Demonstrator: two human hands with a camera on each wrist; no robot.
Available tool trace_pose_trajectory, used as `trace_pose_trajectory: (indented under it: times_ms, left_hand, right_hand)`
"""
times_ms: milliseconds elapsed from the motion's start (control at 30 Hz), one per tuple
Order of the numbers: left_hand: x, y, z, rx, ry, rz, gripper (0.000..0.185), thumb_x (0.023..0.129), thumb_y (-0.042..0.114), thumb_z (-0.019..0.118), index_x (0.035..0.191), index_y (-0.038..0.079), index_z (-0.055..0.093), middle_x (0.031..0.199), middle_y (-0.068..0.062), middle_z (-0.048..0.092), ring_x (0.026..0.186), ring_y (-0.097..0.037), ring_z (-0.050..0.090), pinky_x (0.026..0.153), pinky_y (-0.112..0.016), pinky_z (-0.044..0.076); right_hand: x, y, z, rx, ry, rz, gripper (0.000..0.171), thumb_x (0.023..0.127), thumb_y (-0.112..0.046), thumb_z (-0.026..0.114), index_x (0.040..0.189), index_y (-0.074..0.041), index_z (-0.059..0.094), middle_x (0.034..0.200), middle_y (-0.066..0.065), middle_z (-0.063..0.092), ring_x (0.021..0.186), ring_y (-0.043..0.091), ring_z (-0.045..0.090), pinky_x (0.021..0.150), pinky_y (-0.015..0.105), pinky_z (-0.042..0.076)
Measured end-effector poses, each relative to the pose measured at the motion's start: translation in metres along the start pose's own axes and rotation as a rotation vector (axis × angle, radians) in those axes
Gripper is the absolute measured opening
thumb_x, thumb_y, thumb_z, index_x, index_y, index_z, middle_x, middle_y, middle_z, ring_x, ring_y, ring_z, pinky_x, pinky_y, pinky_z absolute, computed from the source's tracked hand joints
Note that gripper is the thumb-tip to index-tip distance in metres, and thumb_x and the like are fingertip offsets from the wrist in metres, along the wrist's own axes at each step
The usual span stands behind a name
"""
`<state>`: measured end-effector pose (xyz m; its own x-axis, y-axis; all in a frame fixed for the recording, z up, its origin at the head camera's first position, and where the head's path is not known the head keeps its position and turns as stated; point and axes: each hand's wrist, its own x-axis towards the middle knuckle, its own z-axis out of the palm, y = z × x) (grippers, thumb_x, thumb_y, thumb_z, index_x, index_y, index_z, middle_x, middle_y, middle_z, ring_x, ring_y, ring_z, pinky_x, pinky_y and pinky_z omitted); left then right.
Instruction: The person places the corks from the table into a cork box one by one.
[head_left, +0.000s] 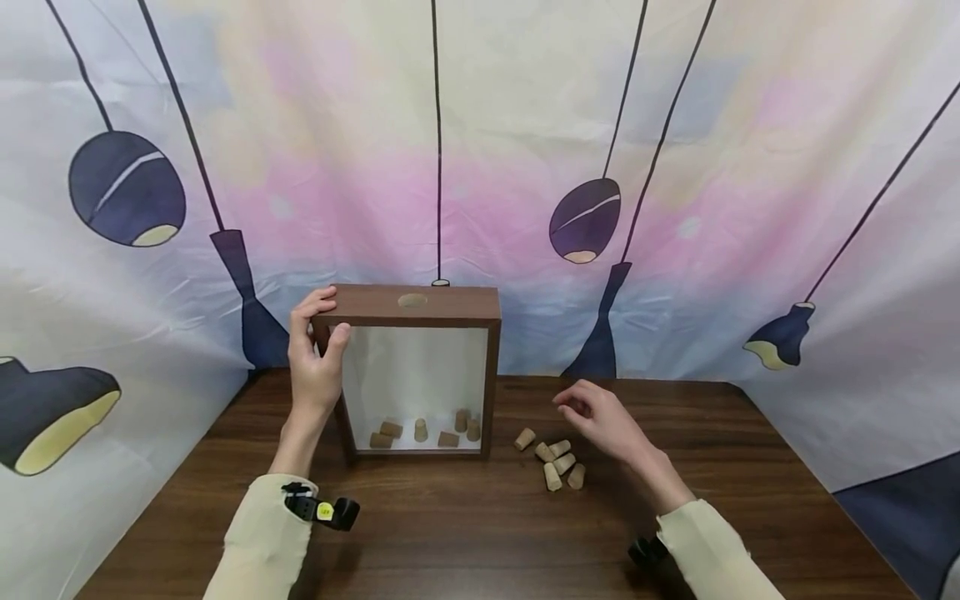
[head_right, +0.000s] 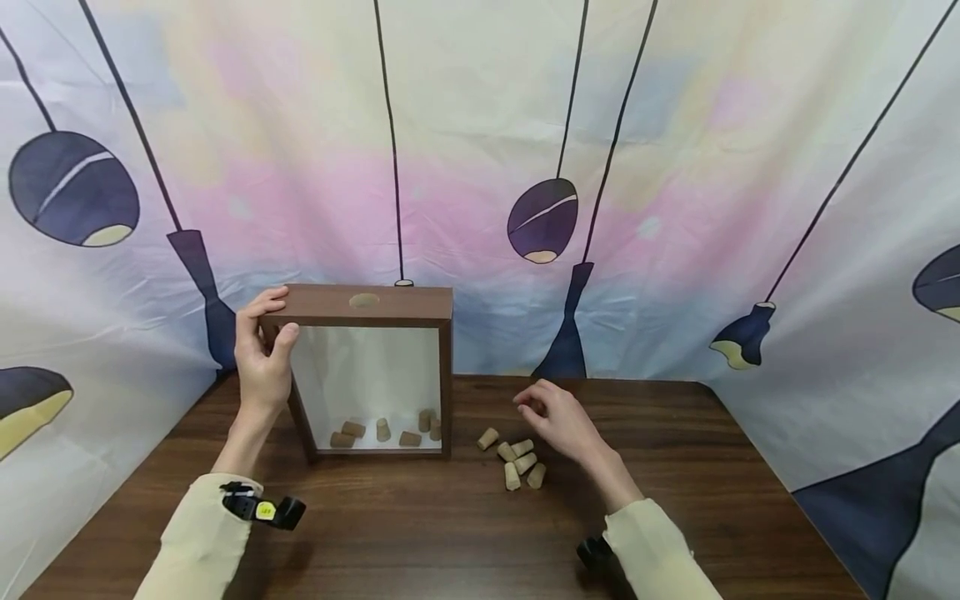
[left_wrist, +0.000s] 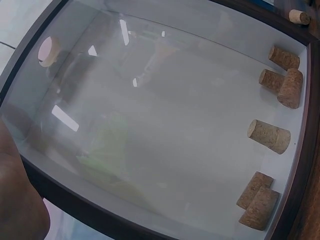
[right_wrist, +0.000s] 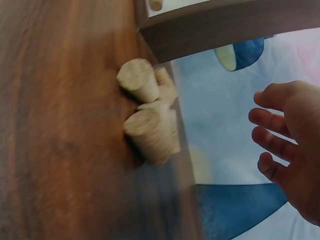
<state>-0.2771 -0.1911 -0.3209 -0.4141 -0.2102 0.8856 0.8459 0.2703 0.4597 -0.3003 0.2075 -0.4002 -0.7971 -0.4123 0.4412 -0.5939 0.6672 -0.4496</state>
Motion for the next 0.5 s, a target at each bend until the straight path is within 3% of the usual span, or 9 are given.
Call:
trace_pose_trajectory:
  times_ms: [333, 500]
  left_hand:
    - [0.000, 0.000, 0.001, 0.000, -0.001, 0.001, 0.034, 0.091, -0.001, 0.055, 0.118, -0.020, 0.046, 0.138, -0.034, 0.045, 0.136, -0.026, 0.044, 0.099, -0.026, 0.035]
    - [-0.001, -0.014, -0.001, 0.006, 0.006, 0.001, 0.035, 0.092, 0.001, 0.056, 0.120, -0.018, 0.046, 0.139, -0.031, 0.046, 0.137, -0.025, 0.044, 0.099, -0.025, 0.035]
  right_hand:
    - [-0.012, 0.022, 0.013, 0.025, -0.094, 0.047, 0.016, 0.096, -0.016, 0.065, 0.109, -0.011, 0.072, 0.099, -0.006, 0.065, 0.075, 0.003, 0.054, 0.066, 0.024, 0.047]
    - [-0.017, 0.028, 0.018, 0.035, -0.154, 0.054, 0.017, 0.097, -0.018, 0.064, 0.111, -0.012, 0.071, 0.101, -0.005, 0.064, 0.078, 0.002, 0.055, 0.067, 0.024, 0.047]
